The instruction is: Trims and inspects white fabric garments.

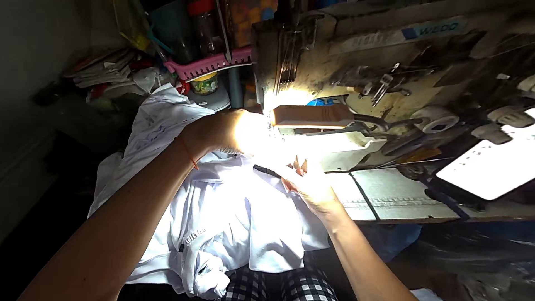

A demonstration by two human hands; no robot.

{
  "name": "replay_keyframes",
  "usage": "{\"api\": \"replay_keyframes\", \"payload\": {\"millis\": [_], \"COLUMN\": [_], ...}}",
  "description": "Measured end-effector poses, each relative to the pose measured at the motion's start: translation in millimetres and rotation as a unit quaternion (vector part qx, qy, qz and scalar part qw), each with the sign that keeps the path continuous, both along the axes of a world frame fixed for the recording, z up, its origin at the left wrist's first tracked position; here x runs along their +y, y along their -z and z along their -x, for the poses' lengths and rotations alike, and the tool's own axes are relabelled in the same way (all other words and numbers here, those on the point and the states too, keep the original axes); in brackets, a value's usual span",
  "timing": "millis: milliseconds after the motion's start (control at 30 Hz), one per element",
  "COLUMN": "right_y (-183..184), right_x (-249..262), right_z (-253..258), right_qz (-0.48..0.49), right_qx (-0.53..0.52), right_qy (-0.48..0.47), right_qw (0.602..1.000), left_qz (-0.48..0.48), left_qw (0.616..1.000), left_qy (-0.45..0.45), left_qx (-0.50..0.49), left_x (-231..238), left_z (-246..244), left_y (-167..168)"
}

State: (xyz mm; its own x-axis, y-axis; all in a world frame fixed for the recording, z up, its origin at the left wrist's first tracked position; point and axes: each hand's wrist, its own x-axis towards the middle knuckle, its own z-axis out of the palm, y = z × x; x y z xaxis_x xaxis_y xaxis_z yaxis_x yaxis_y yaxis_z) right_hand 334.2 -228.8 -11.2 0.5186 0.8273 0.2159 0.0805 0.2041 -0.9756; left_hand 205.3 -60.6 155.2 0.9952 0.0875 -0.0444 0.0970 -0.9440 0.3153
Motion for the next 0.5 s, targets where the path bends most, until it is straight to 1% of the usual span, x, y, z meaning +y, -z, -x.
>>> {"api": "replay_keyframes", "payload": {"millis": [67, 133, 200, 300, 367, 433, 500], "right_y": [4, 3, -1, 0, 0, -1, -1], "right_x": [-2, 1, 7, 14, 11, 6, 0], "right_z": [0, -1, -3, -6, -3, 3, 15], "right_qz": [-0.007, -0.004, -0.005, -0.011, 0.002, 0.037, 0.042], "right_qx": [-0.015, -0.023, -0.017, -0.011, -0.026, -0.058, -0.101], "right_qy": [0.017, 0.032, 0.042, 0.044, 0.055, 0.080, 0.097], "right_qw": [1.000, 0.999, 0.999, 0.999, 0.998, 0.994, 0.989], "left_qz": [-0.003, -0.011, -0.006, 0.008, 0.020, 0.027, 0.050], "left_qw": [0.999, 0.999, 0.998, 0.999, 0.995, 0.989, 0.985], "left_qy": [-0.008, -0.011, -0.044, -0.051, -0.089, -0.131, -0.155], "left_qx": [0.040, 0.049, 0.049, -0.003, -0.032, -0.056, -0.064], "left_x": [-1, 10, 22, 25, 23, 23, 26], "left_z": [1, 3, 2, -3, -7, -15, -22], "left_y": [2, 13, 22, 26, 26, 38, 61]}}
